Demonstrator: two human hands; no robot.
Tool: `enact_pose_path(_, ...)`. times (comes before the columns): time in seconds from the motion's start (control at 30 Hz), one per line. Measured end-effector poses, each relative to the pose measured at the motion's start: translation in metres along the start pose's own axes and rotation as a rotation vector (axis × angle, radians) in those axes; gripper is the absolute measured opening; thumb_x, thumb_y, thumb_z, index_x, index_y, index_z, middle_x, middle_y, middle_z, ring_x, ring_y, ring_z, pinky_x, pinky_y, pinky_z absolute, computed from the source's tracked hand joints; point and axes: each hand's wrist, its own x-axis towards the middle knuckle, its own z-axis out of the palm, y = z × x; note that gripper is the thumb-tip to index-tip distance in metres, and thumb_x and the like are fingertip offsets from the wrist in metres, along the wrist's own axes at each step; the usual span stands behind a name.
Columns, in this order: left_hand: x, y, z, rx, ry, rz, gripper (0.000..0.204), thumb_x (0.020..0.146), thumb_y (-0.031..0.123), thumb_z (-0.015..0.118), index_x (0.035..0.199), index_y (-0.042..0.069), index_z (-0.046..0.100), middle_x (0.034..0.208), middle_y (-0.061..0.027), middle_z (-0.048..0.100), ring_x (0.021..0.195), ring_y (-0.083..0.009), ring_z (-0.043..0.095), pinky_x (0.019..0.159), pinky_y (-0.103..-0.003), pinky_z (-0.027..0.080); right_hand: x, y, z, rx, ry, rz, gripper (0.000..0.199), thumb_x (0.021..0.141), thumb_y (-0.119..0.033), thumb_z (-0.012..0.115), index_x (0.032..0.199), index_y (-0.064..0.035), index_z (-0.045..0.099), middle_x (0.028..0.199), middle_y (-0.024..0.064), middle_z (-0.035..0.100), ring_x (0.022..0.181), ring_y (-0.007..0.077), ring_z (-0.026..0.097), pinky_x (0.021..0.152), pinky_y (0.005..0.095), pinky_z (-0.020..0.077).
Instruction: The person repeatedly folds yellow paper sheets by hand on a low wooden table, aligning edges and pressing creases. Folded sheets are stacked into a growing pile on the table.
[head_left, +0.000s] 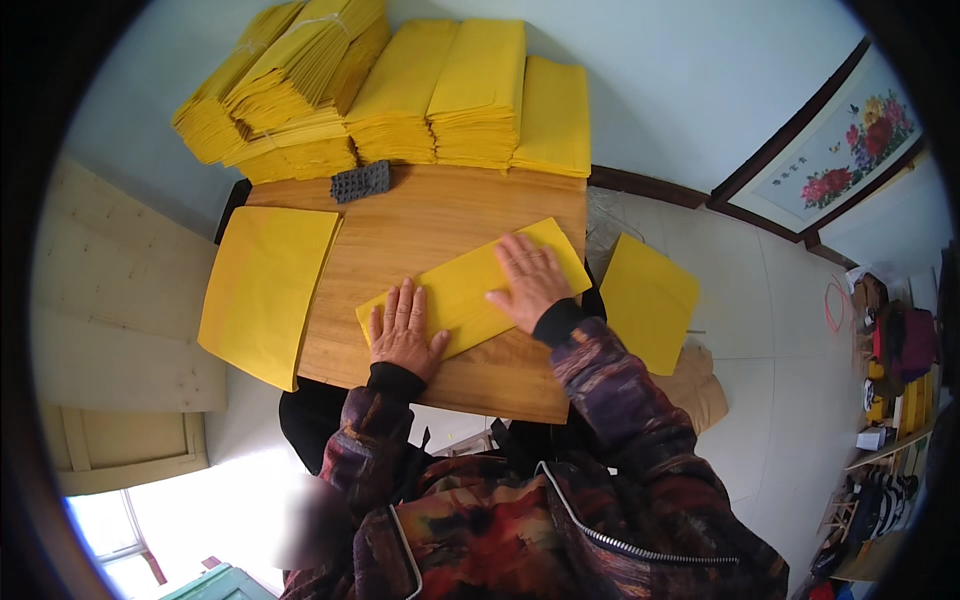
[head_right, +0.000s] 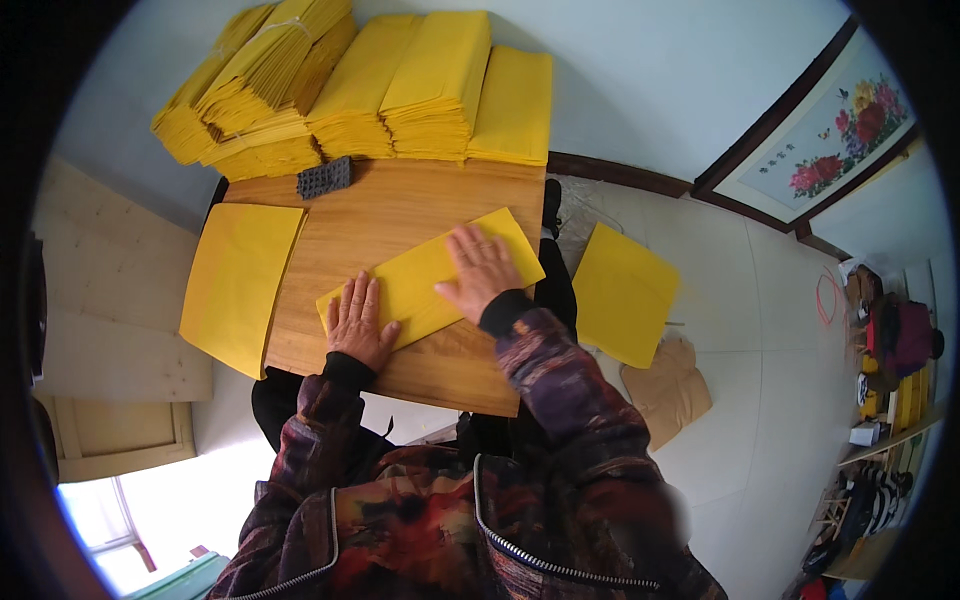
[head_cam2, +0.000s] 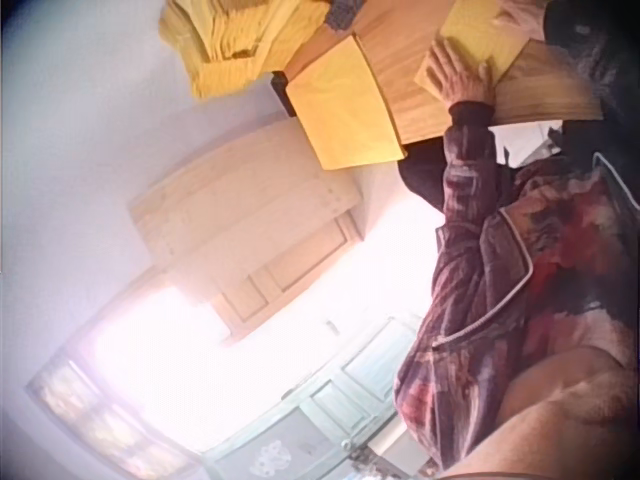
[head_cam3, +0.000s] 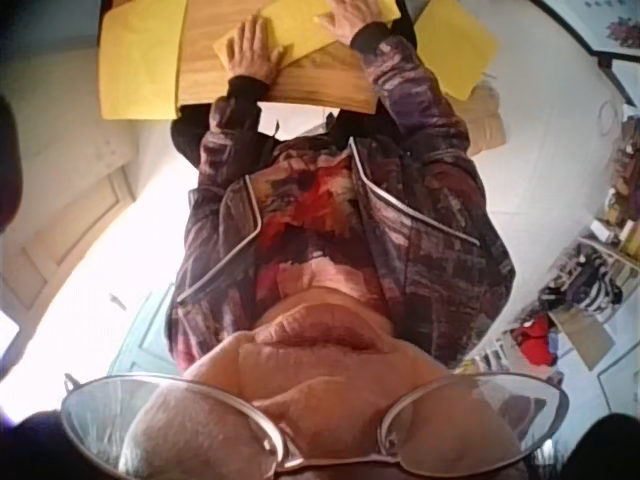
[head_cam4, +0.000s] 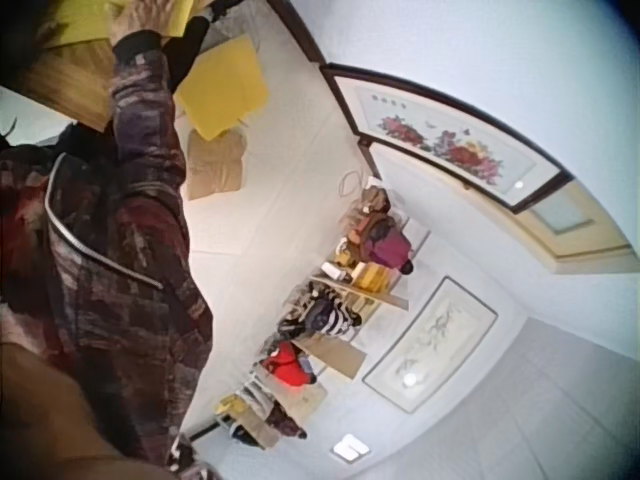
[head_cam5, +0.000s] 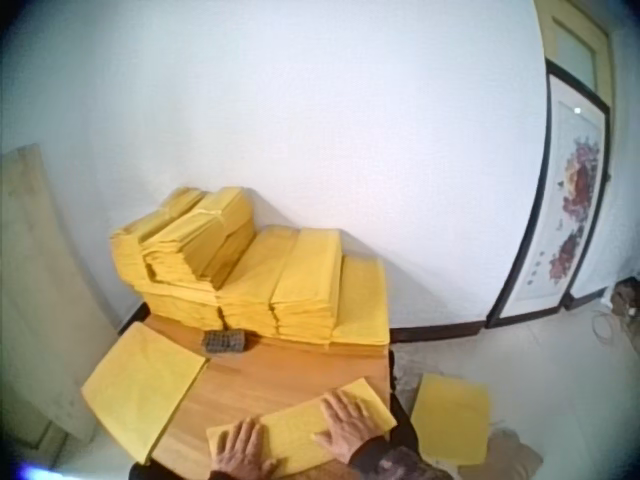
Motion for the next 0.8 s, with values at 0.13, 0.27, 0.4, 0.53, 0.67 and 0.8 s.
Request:
enact_pose_path(0.13,0.000,-0.002,0.006,0.019,0.021,0.010,0.075,0.085,0.045,0.054,0.146,0.009,0.027,0.155,-0.0096,0.019,0.143,-0.0297,0.016,0.113,-0.049,0.012,0.001,0.061,-0.009,0.030,0.064,0.215,0.069,0.090,-0.046,0.051,0.140,-0.0014,0.034,0.150,0.0148,0.028,0.140,0.0287,0.023,0.112,0.0448,0.0198)
enact_pose_path(0.27,0.004,-0.001,0.000,0.025,-0.002,-0.004,0.072,0.085,0.043,0.054,0.144,0.009,0.031,0.155,-0.0096,0.020,0.142,-0.0299,0.019,0.112,-0.049,0.017,-0.028,0.091,0.000,0.386,0.409,0.450,0.057,0.088,-0.034,0.058,0.129,0.0027,0.044,0.133,0.0232,0.045,0.126,0.0350,0.041,0.106,0.0401,0.0320)
enact_pose_path(0.4,0.008,0.000,-0.019,0.016,-0.043,0.029,0.065,0.084,0.043,0.057,0.138,0.009,0.040,0.147,-0.0089,0.033,0.133,-0.0290,0.032,0.104,-0.050,0.027,-0.087,0.069,0.016,0.996,0.510,0.600,0.047,0.086,-0.024,0.066,0.120,0.0047,0.050,0.114,0.0193,0.059,0.104,0.0267,0.059,0.090,0.0381,0.0466)
enact_pose_path(0.53,-0.004,0.010,-0.031,-0.019,-0.079,0.090,0.058,0.079,0.036,0.063,0.130,0.011,0.049,0.134,-0.0087,0.045,0.122,-0.0290,0.042,0.098,-0.048,0.033,-0.112,0.045,0.008,1.324,0.338,0.709,0.051,0.085,-0.028,0.067,0.122,0.0018,0.049,0.113,0.0114,0.060,0.100,0.0182,0.058,0.081,0.0367,0.0486)
enact_pose_path(0.67,-0.022,0.026,-0.022,-0.202,-0.071,0.184,0.052,0.073,0.028,0.070,0.120,0.011,0.055,0.123,-0.0092,0.049,0.115,-0.0309,0.045,0.094,-0.045,0.038,-0.102,0.040,-0.006,1.470,0.221,0.801,0.052,0.083,-0.036,0.068,0.120,-0.0037,0.051,0.109,0.0042,0.060,0.095,0.0129,0.055,0.068,0.0317,0.0438)
enact_pose_path(0.8,-0.025,0.033,-0.010,-0.524,-0.001,0.130,0.038,0.074,0.023,0.070,0.106,0.006,0.060,0.098,-0.0129,0.059,0.090,-0.0309,0.057,0.076,-0.039,0.048,-0.100,0.034,-0.006,1.381,0.212,0.767,0.045,0.083,-0.031,0.069,0.115,-0.0043,0.052,0.104,0.0010,0.060,0.088,0.0115,0.056,0.063,0.0304,0.0448)
